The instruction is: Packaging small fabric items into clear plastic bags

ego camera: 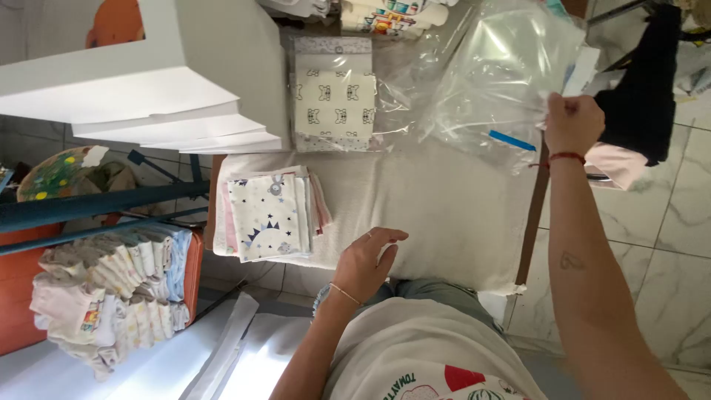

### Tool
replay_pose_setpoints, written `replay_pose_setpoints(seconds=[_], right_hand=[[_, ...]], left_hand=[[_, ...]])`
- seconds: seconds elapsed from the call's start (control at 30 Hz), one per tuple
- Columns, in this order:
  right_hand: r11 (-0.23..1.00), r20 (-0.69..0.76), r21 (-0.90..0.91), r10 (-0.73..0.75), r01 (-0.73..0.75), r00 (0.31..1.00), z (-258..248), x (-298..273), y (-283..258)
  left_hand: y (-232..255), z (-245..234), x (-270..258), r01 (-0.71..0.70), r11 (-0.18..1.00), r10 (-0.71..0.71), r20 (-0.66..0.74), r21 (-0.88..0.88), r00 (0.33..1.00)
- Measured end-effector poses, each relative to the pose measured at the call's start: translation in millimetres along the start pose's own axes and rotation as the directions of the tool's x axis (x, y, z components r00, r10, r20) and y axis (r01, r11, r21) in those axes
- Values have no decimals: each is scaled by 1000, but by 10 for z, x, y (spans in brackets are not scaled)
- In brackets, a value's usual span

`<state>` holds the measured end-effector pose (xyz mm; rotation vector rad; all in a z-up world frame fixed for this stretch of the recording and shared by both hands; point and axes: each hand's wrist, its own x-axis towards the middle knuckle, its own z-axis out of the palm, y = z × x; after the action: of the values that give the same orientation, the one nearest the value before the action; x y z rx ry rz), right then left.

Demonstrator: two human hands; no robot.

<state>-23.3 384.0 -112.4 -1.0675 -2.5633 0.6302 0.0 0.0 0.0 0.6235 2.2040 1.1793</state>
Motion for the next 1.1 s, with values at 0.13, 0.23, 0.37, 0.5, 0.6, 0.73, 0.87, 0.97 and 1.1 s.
replay_pose_setpoints(seconds=[0.13,0.23,0.37,0.5,0.6,0.73,0.87,0.97,1.1], right_hand=[[715,153,568,395,-408,906,-82,108,-282],[53,544,806,322,-589,775,-570,-69,-859],[192,416,846,348,-498,840,-822,-305,-1189],[150,421,872,254,-465,871,-787,-458,-954],[293,412,852,134,-433,901,-1155,-992,-1688],[138,507,850,50,-508,861,-1193,-1485,-1899],[103,564,802,194,-588,803,-1111,-1693,-1768],[118,598,782,133,-612,790,-1082,-1762,-1706],[134,644,743,120,-655,755,-1051,-1816,-1738]], left_hand=[[121,-20,36,-54,999,54,7,6,999],[189,-28,56,46,998,-42,82,-43,996],[302,28,129,-12,990,21,60,-144,998],[405,237,259,-300,930,281,-118,-211,953],[582,364,364,-232,970,243,-234,71,942],[489,366,427,-183,917,340,-457,353,822],[407,15,290,-439,840,540,-557,317,631],[339,-60,132,-482,824,561,-549,297,620],[316,-58,-68,-378,907,415,-547,186,726]])
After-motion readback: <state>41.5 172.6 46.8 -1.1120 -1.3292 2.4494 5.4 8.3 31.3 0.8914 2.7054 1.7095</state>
